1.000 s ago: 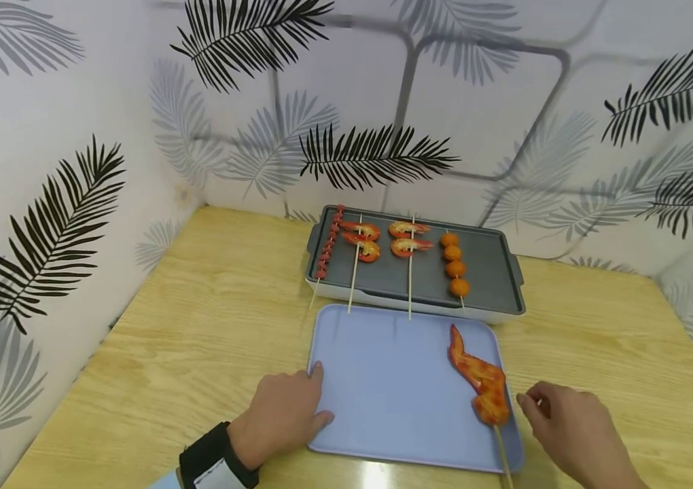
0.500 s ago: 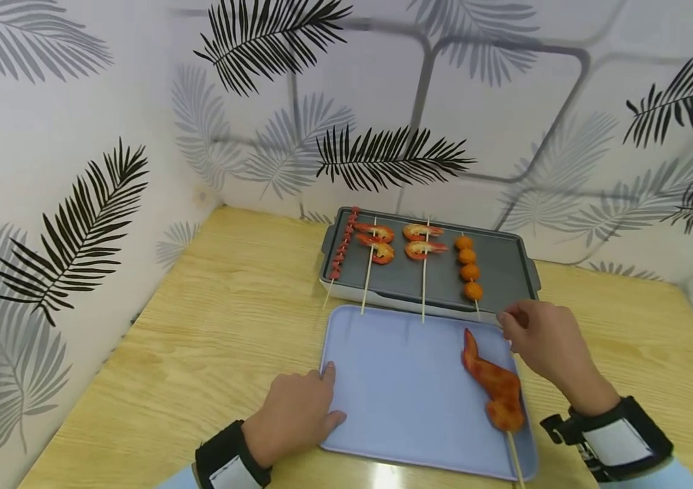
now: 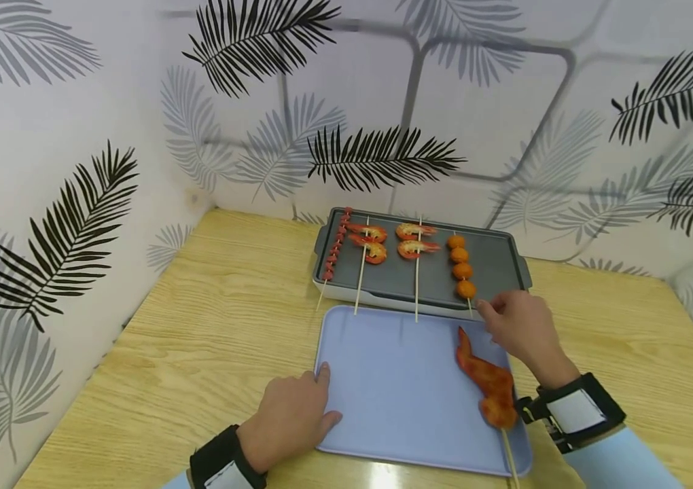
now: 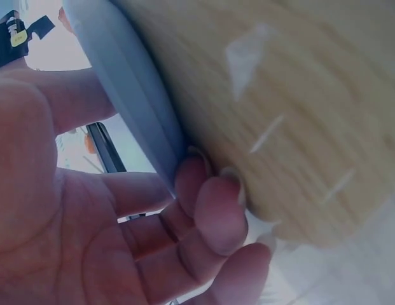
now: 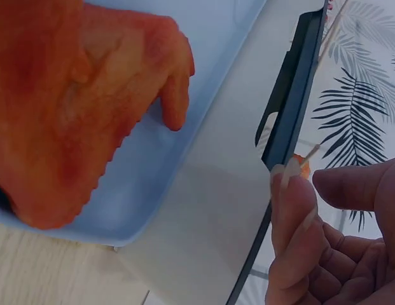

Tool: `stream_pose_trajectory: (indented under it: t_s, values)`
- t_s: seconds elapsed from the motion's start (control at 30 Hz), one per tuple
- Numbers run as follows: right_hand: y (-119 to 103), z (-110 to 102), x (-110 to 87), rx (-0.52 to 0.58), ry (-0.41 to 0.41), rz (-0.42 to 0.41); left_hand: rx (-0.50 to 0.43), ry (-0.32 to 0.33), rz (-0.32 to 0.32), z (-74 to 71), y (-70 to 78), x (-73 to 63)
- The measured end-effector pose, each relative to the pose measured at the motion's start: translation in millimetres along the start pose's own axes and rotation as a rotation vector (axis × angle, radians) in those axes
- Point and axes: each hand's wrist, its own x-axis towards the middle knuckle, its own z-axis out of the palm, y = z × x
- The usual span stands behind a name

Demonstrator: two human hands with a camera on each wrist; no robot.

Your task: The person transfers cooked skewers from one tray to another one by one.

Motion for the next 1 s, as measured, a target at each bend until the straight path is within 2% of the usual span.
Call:
stream_pose_trajectory:
  t_s: [0.27, 0.57, 0.77, 1.0]
  values:
    - [2, 10, 3.7, -0.042, 0.008, -0.007, 0.002, 0.022, 0.002, 1.2, 0.4, -1.8]
    - [-3, 13, 7.5, -0.084, 0.065, -0.049, -0.009, 0.026, -0.011, 1.4, 0.4, -2.0]
    - [-11, 15, 13.0, -0.123, 0.075, -0.022, -0.006, 0.038, -0.006, 0.3, 0.7, -2.8]
    - [-17, 16, 20.0, -0.154, 0.094, -0.028, -0.013, -0.009, -0.014, -1.3, 0.2, -0.6]
